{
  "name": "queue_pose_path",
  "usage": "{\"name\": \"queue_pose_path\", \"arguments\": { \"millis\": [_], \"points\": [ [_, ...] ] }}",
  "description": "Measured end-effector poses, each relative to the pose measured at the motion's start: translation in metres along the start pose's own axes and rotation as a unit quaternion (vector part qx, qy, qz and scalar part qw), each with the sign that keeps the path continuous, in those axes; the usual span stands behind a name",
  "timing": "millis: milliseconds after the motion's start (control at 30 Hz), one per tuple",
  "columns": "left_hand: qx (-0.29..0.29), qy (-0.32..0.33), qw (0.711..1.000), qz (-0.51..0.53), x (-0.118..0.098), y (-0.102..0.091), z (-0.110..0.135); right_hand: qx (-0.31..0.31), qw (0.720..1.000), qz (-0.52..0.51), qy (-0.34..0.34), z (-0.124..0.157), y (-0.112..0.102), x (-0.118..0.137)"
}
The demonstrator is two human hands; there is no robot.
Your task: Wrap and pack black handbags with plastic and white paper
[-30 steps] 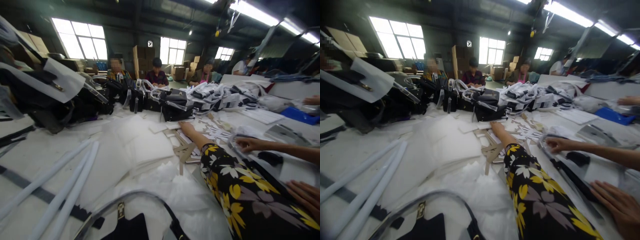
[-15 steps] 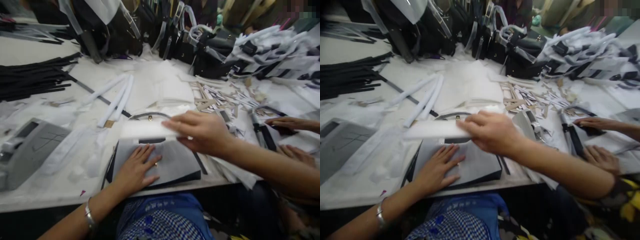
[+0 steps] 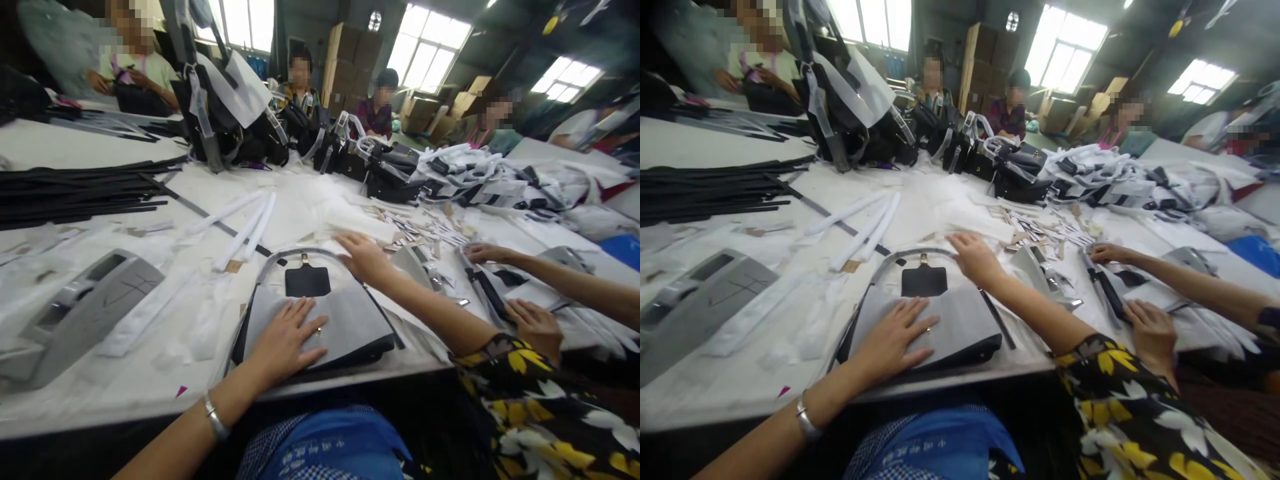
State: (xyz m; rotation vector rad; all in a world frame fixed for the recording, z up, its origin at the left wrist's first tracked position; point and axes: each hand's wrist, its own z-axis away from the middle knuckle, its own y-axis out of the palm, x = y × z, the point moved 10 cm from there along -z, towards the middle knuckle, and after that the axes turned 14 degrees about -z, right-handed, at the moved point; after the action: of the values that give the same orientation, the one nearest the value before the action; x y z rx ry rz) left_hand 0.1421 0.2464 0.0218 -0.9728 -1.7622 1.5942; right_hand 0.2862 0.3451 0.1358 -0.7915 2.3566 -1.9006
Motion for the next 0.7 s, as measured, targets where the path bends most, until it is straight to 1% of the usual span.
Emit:
{"name": "queue_pose_path", "arguments": {
  "millis": [67, 133, 200, 233, 300, 367, 400, 467, 533, 600, 700],
  "points": [
    [-0.012, -0.001, 1.000, 0.009, 0.000, 0.001, 0.001, 0.071, 0.990, -0.103, -0.061, 0.032, 0.034, 0.034],
    [-0.022, 0.000, 1.000, 0.015, 0.000, 0.002, 0.002, 0.110, 0.980, -0.146, -0.079, 0.070, 0.062, 0.054],
    [-0.026, 0.005, 1.000, 0.015, -0.001, 0.003, 0.002, 0.124, 0.981, -0.131, -0.074, 0.102, 0.081, 0.059],
    [-0.026, 0.009, 1.000, 0.013, -0.002, 0.003, 0.002, 0.130, 0.982, -0.119, -0.069, 0.114, 0.088, 0.057],
    [-0.025, 0.014, 1.000, 0.004, -0.003, 0.004, 0.001, 0.139, 0.982, -0.115, -0.057, 0.123, 0.095, 0.051],
    [-0.025, 0.015, 1.000, -0.005, -0.003, 0.005, 0.000, 0.150, 0.976, -0.149, -0.053, 0.117, 0.093, 0.046],
    [-0.028, 0.015, 0.999, -0.009, -0.002, 0.004, 0.000, 0.145, 0.974, -0.171, -0.042, 0.107, 0.090, 0.042],
    [-0.034, 0.013, 0.999, -0.015, -0.002, 0.003, -0.001, 0.114, 0.973, -0.199, 0.015, 0.078, 0.082, 0.026],
    [-0.038, 0.012, 0.999, -0.018, -0.002, 0.002, 0.000, 0.074, 0.974, -0.196, 0.089, 0.046, 0.081, 0.005],
    [-0.037, 0.010, 0.999, -0.021, -0.002, 0.002, 0.001, 0.061, 0.971, -0.185, 0.137, 0.016, 0.093, -0.013],
    [-0.030, 0.010, 0.999, -0.027, -0.002, 0.002, 0.002, 0.075, 0.964, -0.199, 0.162, -0.018, 0.116, -0.029]
  ]
}}
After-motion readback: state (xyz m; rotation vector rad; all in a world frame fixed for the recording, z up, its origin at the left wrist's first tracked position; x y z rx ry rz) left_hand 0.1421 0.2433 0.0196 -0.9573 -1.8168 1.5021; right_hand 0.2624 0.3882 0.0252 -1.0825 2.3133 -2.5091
